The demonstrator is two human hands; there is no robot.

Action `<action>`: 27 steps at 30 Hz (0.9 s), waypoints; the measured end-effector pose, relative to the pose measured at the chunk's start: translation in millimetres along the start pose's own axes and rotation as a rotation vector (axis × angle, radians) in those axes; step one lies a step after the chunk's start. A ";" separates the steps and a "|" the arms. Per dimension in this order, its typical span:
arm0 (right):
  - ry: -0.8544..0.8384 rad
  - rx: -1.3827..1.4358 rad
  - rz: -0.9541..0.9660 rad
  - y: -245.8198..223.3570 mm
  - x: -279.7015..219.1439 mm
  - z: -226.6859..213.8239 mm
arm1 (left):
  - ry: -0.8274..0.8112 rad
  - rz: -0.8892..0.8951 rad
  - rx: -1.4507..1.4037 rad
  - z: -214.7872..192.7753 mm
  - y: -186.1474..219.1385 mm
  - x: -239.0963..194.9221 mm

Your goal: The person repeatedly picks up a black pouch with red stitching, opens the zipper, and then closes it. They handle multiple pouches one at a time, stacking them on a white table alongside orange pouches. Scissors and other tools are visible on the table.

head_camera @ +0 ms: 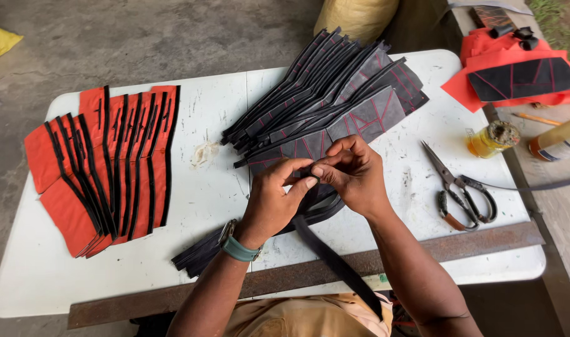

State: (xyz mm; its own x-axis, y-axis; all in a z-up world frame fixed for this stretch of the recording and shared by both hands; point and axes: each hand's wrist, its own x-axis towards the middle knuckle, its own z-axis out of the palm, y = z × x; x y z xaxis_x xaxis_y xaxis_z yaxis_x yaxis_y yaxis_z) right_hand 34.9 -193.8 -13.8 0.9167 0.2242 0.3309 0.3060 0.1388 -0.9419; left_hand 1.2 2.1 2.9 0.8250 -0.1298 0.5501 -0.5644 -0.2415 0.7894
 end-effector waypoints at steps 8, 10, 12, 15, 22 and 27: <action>-0.084 0.296 0.102 -14.8 44.3 4.2 | 0.216 0.437 0.386 3.0 -3.4 17.0; -0.118 0.348 0.174 -13.4 48.8 15.8 | 0.288 0.434 0.319 -3.9 -3.8 10.8; -0.113 0.247 0.169 -16.8 45.0 22.2 | 0.297 0.350 0.237 -11.1 -3.9 7.5; -0.052 -0.072 0.052 -31.1 24.0 25.6 | 0.166 0.210 0.145 -21.8 -4.2 10.3; 0.203 -0.334 -0.003 -53.8 -9.0 37.4 | -0.130 0.356 0.221 -27.7 10.3 29.3; 0.274 -0.045 -0.077 -30.4 -17.7 17.9 | -0.123 0.634 0.053 -25.7 7.2 19.9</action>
State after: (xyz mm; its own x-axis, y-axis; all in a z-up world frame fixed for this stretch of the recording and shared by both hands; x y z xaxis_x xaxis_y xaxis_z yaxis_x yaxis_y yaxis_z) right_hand 4.7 -184.8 10.1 0.9237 -0.0549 0.3791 0.3828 0.1006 -0.9183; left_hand 12.8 22.5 26.5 0.3315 -0.3712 0.8674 -0.9434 -0.1283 0.3057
